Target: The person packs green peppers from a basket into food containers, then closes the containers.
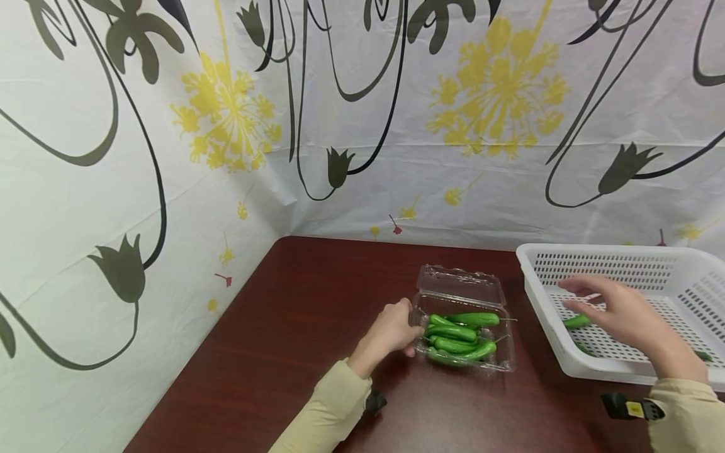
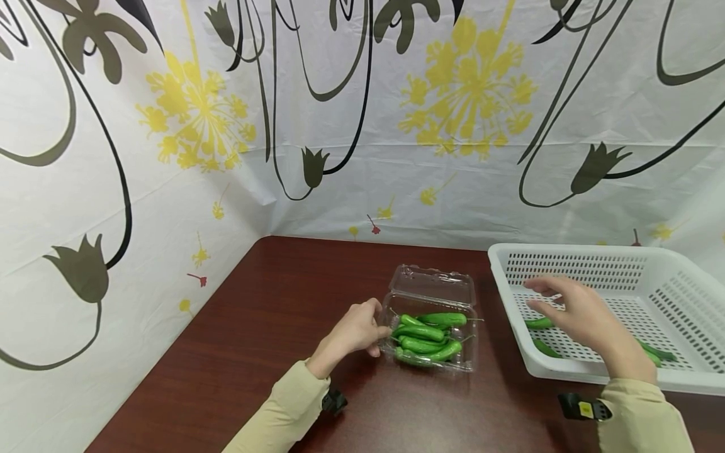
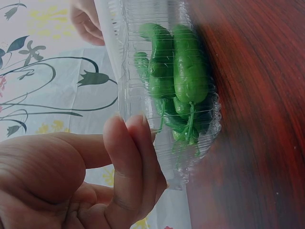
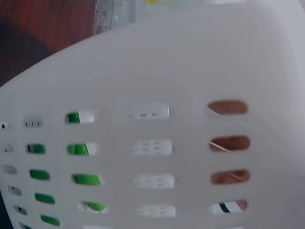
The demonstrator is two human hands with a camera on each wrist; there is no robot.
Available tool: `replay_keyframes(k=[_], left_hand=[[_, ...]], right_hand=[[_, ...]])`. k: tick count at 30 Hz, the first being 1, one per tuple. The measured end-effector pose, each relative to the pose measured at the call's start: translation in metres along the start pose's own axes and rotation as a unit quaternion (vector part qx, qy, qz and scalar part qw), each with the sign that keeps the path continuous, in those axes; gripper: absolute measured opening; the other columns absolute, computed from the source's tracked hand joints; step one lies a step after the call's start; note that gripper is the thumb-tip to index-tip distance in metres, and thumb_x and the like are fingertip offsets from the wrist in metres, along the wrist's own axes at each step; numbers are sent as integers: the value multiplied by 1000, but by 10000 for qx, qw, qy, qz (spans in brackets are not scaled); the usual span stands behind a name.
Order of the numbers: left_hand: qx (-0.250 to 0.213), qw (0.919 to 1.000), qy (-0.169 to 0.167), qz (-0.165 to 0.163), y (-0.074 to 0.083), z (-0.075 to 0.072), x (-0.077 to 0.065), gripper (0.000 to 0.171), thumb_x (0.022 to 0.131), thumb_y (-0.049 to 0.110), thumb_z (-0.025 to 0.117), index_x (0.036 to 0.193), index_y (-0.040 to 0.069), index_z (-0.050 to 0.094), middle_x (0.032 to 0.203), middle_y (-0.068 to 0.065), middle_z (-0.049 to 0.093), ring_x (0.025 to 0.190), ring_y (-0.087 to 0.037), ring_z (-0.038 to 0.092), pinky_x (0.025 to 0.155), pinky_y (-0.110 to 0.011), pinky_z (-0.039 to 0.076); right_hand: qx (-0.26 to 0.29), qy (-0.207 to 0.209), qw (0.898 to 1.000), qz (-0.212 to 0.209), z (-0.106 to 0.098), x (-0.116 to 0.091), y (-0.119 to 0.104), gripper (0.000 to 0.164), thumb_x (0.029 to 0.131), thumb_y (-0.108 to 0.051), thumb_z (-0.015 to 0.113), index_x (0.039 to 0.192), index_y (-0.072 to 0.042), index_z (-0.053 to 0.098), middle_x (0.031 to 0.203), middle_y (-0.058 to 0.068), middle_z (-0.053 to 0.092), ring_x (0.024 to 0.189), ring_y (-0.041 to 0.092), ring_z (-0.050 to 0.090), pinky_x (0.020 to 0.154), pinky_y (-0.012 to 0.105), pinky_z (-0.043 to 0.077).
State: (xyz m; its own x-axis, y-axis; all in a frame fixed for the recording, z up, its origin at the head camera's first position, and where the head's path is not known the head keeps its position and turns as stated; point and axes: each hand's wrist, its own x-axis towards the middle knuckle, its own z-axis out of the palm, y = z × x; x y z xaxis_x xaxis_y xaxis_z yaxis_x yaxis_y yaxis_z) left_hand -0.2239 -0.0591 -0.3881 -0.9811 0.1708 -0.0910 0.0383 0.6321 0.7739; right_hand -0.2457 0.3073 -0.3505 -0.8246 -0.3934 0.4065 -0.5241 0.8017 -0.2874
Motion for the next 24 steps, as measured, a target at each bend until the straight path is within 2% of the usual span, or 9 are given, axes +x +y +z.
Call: replay_keyframes(k=[5, 7, 11, 13, 15, 19, 21, 24], left_hand=[[27, 10000, -1, -2, 0, 0, 0, 22, 82, 8, 67, 93, 2, 50, 67, -6, 53, 37, -13, 56, 41, -26, 48], [26, 10000, 8, 16, -1, 0, 0, 21, 81, 8, 67, 93, 2, 50, 66, -6, 53, 37, -13, 56, 41, -26, 48], [72, 10000, 22, 34, -1, 0, 0, 21, 81, 8, 67, 92, 2, 50, 64, -6, 53, 36, -12, 56, 40, -24, 47], [78, 10000, 24, 31, -2, 0, 0, 21, 81, 8, 67, 92, 2, 50, 63, -6, 53, 36, -12, 56, 40, -24, 47], [70, 10000, 23, 33, -2, 0, 0, 21, 81, 8, 67, 91, 2, 50, 63, -6, 53, 36, -12, 56, 40, -25, 47], [64, 10000, 35, 55, -2, 0, 0, 21, 81, 8, 67, 91, 2, 50, 64, -5, 53, 36, -12, 56, 41, -24, 47], [86, 9999, 45, 63, -2, 0, 0, 21, 81, 8, 68, 92, 2, 50, 64, -5, 53, 36, -12, 55, 41, -23, 47], [114, 9999, 56, 65, -2, 0, 0, 21, 81, 9, 68, 91, 2, 50, 64, -5, 53, 36, -11, 55, 40, -22, 46]], right_hand=[[-35, -4, 10000, 19, 1, -1, 3, 34, 80, -22, 72, 111, -11, 62, 106, 8, 63, 86, -3, 53, 66, 26, 48], [-56, -22, 10000, 55, 2, -1, 4, 34, 80, -22, 72, 110, -11, 62, 105, 9, 63, 86, 2, 56, 66, 28, 48], [4, -206, 9995, 253, 2, -2, 6, 34, 82, -23, 70, 112, -9, 61, 105, 14, 63, 85, 28, 62, 68, 46, 48], [45, -293, 9990, 349, 2, -2, 8, 35, 83, -24, 69, 113, -9, 61, 105, 16, 63, 84, 36, 61, 68, 52, 46], [14, -317, 9989, 344, 3, -2, 10, 35, 82, -25, 69, 113, -9, 61, 104, 16, 63, 84, 36, 61, 68, 52, 46], [-180, -229, 9995, 108, 8, -3, 13, 36, 79, -21, 73, 111, -9, 62, 103, 13, 64, 86, 29, 61, 67, 42, 50], [-191, -266, 9994, 87, 9, -3, 15, 37, 78, -20, 73, 112, -8, 61, 104, 13, 63, 88, 30, 60, 68, 42, 50], [-117, -460, 9986, 228, 11, -4, 17, 39, 80, -22, 71, 113, -7, 59, 106, 16, 62, 91, 37, 59, 70, 49, 48]])
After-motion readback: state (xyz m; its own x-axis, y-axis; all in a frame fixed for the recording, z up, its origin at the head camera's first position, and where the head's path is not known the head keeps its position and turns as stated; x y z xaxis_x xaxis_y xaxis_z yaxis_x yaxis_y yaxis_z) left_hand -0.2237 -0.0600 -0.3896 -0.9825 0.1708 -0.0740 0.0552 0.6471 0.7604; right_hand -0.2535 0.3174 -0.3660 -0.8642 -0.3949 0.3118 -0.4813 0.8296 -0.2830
